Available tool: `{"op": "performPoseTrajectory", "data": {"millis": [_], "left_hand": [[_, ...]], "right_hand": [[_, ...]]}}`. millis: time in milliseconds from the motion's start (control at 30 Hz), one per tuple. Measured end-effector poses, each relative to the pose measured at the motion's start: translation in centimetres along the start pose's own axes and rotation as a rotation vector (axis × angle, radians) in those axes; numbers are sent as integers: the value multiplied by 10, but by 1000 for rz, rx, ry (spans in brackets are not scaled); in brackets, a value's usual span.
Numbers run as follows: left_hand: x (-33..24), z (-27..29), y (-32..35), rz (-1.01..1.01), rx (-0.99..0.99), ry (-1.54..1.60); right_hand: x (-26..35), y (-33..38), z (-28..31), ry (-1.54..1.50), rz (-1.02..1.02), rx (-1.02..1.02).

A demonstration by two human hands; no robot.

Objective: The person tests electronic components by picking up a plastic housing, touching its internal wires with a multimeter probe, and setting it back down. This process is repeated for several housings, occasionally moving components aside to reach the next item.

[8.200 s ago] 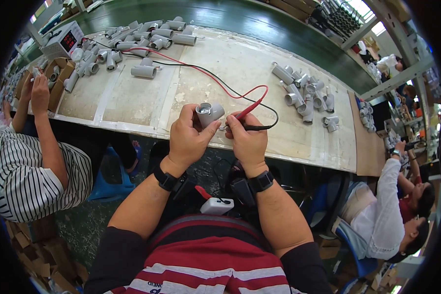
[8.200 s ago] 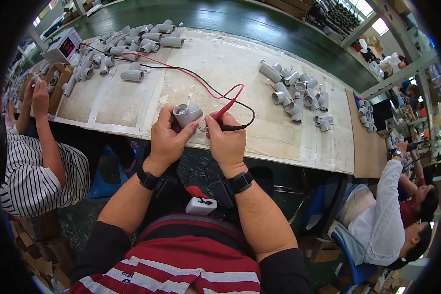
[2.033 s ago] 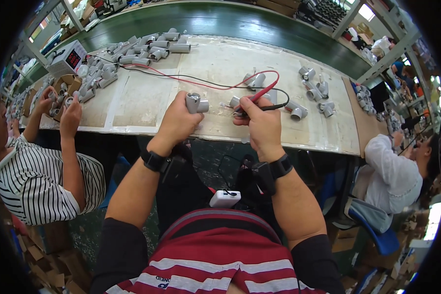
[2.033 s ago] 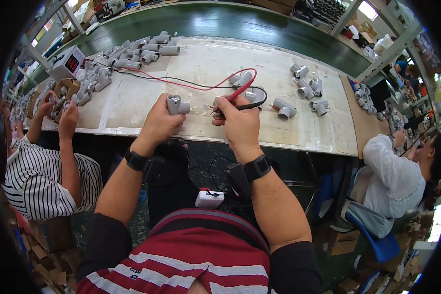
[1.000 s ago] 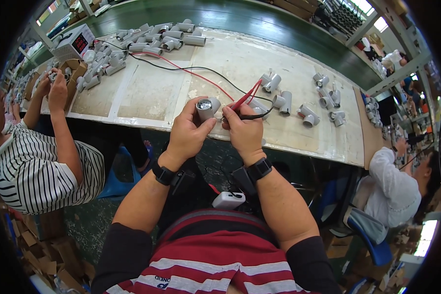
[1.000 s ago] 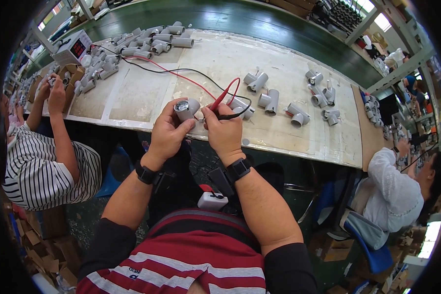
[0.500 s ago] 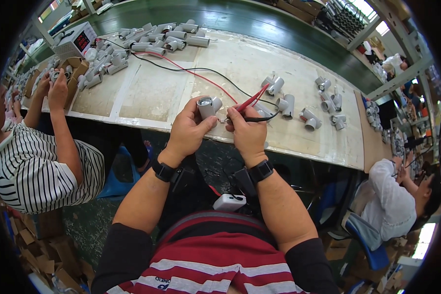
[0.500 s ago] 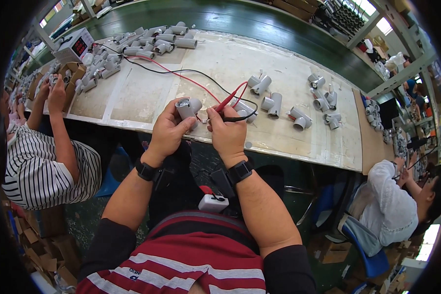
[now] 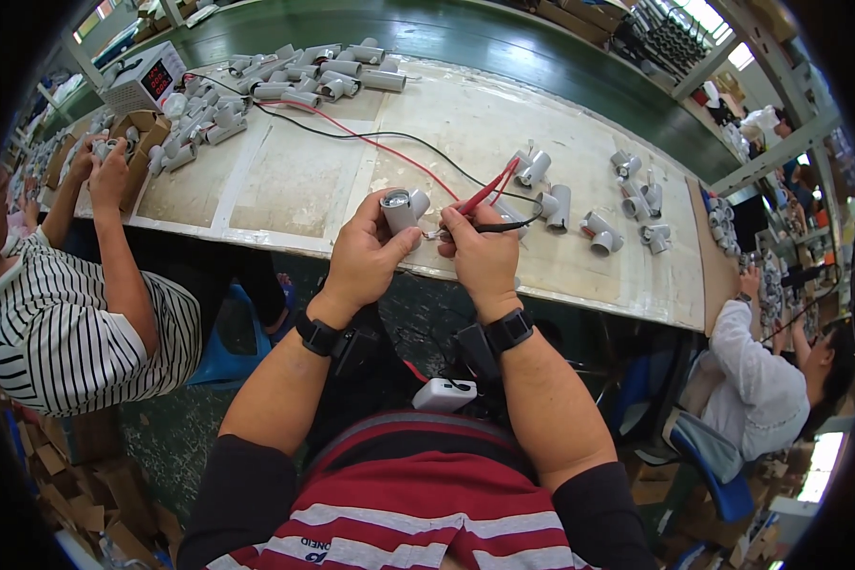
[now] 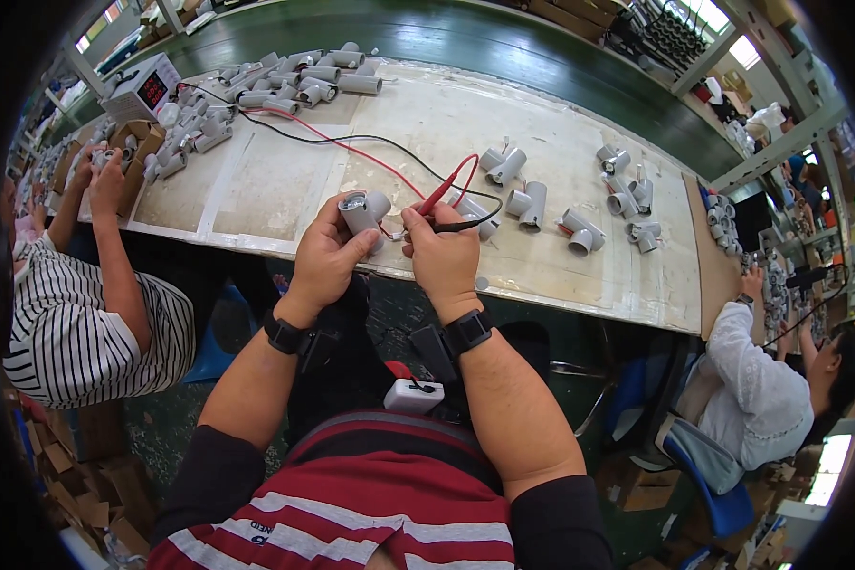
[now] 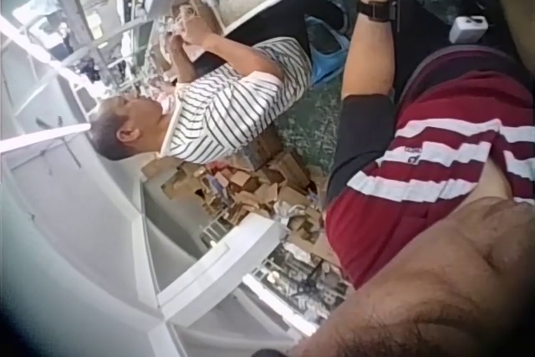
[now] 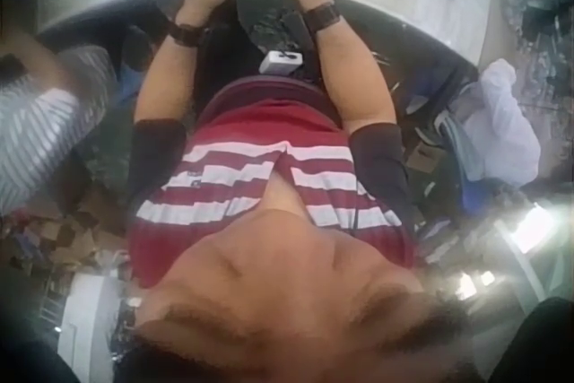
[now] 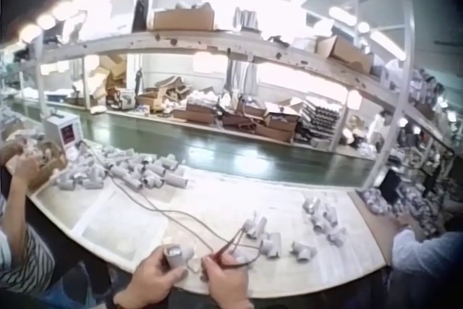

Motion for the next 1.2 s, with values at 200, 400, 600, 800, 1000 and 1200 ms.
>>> {"op": "performPoseTrajectory", "data": {"millis": [200,400,600,800,1000,1200], "left_hand": [[0,0,-1,-1,-6,-3],[0,0,-1,-11,-11,-17],[1,0,-1,-21,-6,-15],[0,-2,-1,-30,-6,-19],[1,0,0,-49,-12,-41],[0,-1,0,-72,-12,-55]], "right_hand": [[0,-1,-2,-6,2,21],[1,-1,-1,10,-6,42],[0,0,-3,11,3,59],[1,0,-2,14,11,48],[2,1,-3,20,35,49],[1,-1,-2,45,53,61]]}}
Point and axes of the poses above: each hand's wrist, its own y-axis away from the middle knuckle, its own z-axis out of the back of the hand, x = y × z, the point moved 8 cm from there along -y, towards the middle knuckle, and after that the axes turned 11 degrees about y, right-handed, at the moved point
